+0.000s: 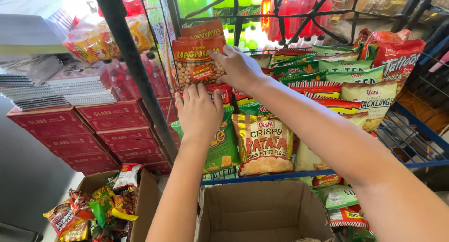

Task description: Restocking and organizing snack bags on a grocery store shelf.

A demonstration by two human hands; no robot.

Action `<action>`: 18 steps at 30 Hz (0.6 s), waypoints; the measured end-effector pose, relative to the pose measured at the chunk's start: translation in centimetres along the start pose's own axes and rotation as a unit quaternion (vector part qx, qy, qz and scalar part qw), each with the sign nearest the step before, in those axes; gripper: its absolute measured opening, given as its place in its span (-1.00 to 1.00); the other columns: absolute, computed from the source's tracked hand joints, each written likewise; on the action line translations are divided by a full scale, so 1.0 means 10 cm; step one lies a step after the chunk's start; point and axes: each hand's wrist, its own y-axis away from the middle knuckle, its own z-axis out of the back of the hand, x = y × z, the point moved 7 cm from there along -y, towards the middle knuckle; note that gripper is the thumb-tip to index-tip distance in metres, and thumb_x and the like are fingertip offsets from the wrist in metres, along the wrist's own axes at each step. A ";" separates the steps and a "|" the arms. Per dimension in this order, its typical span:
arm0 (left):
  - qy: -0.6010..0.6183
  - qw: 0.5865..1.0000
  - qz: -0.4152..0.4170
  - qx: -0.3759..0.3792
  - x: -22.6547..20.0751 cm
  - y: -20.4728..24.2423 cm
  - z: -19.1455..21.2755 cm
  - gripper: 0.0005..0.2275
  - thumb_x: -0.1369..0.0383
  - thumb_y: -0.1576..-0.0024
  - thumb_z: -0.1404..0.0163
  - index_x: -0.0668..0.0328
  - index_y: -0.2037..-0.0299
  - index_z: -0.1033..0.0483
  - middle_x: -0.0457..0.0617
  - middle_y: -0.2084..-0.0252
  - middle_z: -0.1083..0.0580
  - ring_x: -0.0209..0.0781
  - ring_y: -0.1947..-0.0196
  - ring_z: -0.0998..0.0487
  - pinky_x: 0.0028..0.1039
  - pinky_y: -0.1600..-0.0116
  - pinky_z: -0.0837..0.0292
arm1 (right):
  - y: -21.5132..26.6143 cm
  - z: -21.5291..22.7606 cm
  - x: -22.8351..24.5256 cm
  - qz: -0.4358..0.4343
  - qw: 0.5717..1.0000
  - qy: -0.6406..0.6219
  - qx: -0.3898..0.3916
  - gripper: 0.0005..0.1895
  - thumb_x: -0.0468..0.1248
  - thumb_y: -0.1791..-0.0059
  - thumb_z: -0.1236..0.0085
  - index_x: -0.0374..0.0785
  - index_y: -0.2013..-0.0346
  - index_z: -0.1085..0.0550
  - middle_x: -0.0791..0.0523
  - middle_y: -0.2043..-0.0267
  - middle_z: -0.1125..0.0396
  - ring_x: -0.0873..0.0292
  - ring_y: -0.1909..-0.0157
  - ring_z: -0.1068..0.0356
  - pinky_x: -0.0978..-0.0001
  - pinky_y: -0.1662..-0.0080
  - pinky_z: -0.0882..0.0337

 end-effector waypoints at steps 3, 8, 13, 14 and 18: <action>0.006 1.000 -0.002 -0.015 -0.02 0.02 0.04 -0.52 0.08 -0.28 0.15 0.44 -0.13 -0.41 0.27 -0.20 -0.42 0.18 -0.31 -0.33 0.10 -0.41 -0.02 | 0.00 0.04 0.03 -0.023 0.999 0.037 0.026 -0.12 -0.09 0.24 -0.49 -0.10 -0.33 -0.34 0.06 -0.05 -0.30 -0.02 -0.16 -0.31 0.11 -0.11 -0.36; -0.003 0.999 -0.015 -0.033 -0.02 0.04 0.04 -0.52 0.09 -0.27 0.14 0.47 -0.12 -0.42 0.29 -0.18 -0.43 0.21 -0.28 -0.35 0.10 -0.39 -0.04 | 0.04 0.05 0.05 0.008 0.999 0.050 0.009 -0.17 -0.11 0.21 -0.46 -0.18 -0.31 -0.36 0.05 -0.05 -0.31 -0.02 -0.15 -0.31 0.10 -0.05 -0.40; 0.007 0.998 -0.028 -0.057 -0.05 0.05 0.11 -0.59 0.21 -0.28 0.12 0.49 -0.10 -0.44 0.31 -0.16 -0.45 0.21 -0.28 -0.40 -0.02 -0.42 -0.11 | 0.13 0.13 0.12 0.022 0.998 0.059 -0.004 -0.40 -0.03 0.08 -0.36 -0.23 -0.17 -0.46 0.06 -0.02 -0.32 0.00 -0.15 -0.33 0.09 0.05 -0.45; 0.022 0.999 -0.022 -0.041 -0.06 0.05 0.12 -0.63 0.26 -0.28 0.12 0.48 -0.10 -0.45 0.29 -0.15 -0.46 0.19 -0.26 -0.42 -0.03 -0.43 -0.12 | 0.16 0.15 0.13 0.032 0.997 0.067 -0.014 -0.48 -0.04 0.07 -0.33 -0.21 -0.10 -0.50 0.07 -0.01 -0.33 0.01 -0.13 -0.34 0.10 0.05 -0.46; 0.058 0.991 -0.066 -0.102 -0.15 0.16 0.27 -0.69 0.41 -0.26 0.09 0.50 -0.14 -0.45 0.28 -0.16 -0.45 0.15 -0.27 -0.42 -0.07 -0.44 -0.14 | 0.26 0.24 0.21 0.055 0.995 0.078 -0.022 -0.59 -0.06 0.04 -0.28 -0.21 -0.01 -0.54 0.07 0.05 -0.32 0.01 -0.06 -0.35 0.09 0.10 -0.46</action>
